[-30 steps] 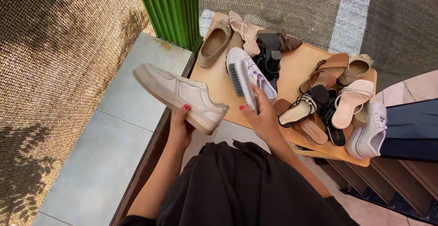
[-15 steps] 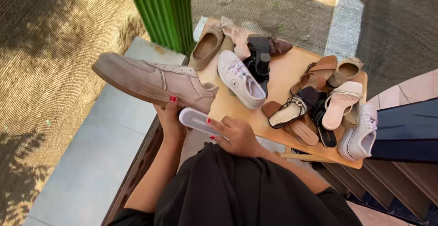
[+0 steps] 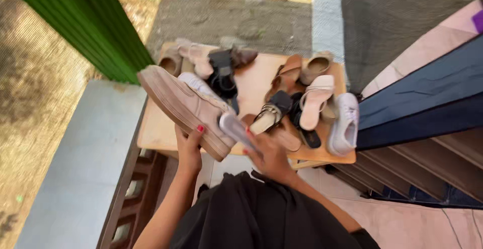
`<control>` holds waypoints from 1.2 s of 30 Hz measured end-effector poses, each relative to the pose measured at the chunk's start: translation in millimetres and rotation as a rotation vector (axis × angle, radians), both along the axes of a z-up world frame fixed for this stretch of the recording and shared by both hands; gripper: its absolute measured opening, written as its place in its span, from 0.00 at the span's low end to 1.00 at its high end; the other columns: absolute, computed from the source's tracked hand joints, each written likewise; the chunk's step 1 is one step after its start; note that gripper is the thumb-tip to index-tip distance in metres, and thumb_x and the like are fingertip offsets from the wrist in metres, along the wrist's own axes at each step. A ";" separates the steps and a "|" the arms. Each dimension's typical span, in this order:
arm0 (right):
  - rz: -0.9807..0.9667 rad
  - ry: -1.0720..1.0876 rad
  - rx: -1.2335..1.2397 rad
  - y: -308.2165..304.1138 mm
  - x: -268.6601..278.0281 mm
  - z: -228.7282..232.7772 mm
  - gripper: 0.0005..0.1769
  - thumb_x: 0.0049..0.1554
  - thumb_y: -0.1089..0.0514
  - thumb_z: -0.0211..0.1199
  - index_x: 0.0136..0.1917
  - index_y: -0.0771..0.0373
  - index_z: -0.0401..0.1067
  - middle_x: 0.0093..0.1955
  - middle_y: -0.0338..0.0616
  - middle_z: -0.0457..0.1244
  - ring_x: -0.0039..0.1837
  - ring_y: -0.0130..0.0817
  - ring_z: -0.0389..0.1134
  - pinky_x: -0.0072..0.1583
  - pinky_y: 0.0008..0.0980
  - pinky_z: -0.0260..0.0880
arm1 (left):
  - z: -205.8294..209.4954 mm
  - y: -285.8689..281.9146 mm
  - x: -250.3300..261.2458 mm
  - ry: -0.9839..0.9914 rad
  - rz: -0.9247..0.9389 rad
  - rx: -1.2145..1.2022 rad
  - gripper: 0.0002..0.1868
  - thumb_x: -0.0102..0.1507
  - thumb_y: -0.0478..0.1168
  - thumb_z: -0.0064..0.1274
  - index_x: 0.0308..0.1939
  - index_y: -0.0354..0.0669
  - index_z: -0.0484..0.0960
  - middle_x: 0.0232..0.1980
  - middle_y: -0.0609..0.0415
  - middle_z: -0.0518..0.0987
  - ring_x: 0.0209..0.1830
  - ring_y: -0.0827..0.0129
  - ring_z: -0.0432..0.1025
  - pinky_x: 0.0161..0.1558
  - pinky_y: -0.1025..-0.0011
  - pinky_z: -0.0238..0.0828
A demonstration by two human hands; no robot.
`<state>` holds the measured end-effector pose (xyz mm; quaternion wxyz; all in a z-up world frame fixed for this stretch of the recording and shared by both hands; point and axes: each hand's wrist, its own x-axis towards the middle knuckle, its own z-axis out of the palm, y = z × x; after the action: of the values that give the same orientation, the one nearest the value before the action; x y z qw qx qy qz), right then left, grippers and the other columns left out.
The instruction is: The person cleans a shoe by hand using a brush to scrub the side and sole of the shoe.
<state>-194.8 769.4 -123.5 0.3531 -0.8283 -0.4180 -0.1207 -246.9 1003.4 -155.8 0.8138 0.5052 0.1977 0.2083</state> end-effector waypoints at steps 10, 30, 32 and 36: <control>-0.137 0.137 0.069 -146.6 -5.0 -0.3 0.36 0.55 0.59 0.66 0.75 0.64 0.63 0.50 0.51 0.66 0.48 0.47 0.69 0.51 0.41 0.70 | 12.1 -115.1 75.5 0.036 -0.401 0.363 0.46 0.60 0.44 0.56 0.78 0.34 0.52 0.68 0.39 0.70 0.64 0.59 0.67 0.63 0.68 0.65; -0.178 0.942 0.560 -292.5 -26.8 -41.2 0.39 0.59 0.65 0.57 0.81 0.60 0.51 0.50 0.38 0.65 0.35 0.23 0.56 0.37 0.26 0.61 | -5.1 -234.5 114.5 -0.023 -0.670 -0.303 0.37 0.70 0.53 0.40 0.79 0.39 0.52 0.73 0.46 0.67 0.68 0.62 0.68 0.67 0.64 0.63; -0.207 0.935 0.607 -286.6 -20.8 -42.6 0.40 0.61 0.63 0.56 0.83 0.58 0.49 0.45 0.39 0.62 0.34 0.22 0.56 0.37 0.25 0.60 | -15.7 -232.9 112.6 -0.031 -0.698 -0.383 0.37 0.72 0.55 0.39 0.78 0.35 0.56 0.71 0.43 0.69 0.66 0.60 0.69 0.66 0.62 0.65; -0.001 0.966 0.722 -277.4 -15.0 -30.9 0.41 0.65 0.56 0.53 0.86 0.57 0.40 0.39 0.40 0.60 0.34 0.24 0.56 0.39 0.24 0.61 | -16.4 -241.7 104.1 0.010 -0.780 -0.494 0.35 0.74 0.54 0.35 0.79 0.32 0.58 0.74 0.42 0.66 0.65 0.62 0.69 0.65 0.63 0.65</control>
<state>-209.8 492.0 -154.3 0.7617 -0.6174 -0.1426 0.1350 -142.8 761.7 -172.2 0.9264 0.3337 0.0404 -0.1696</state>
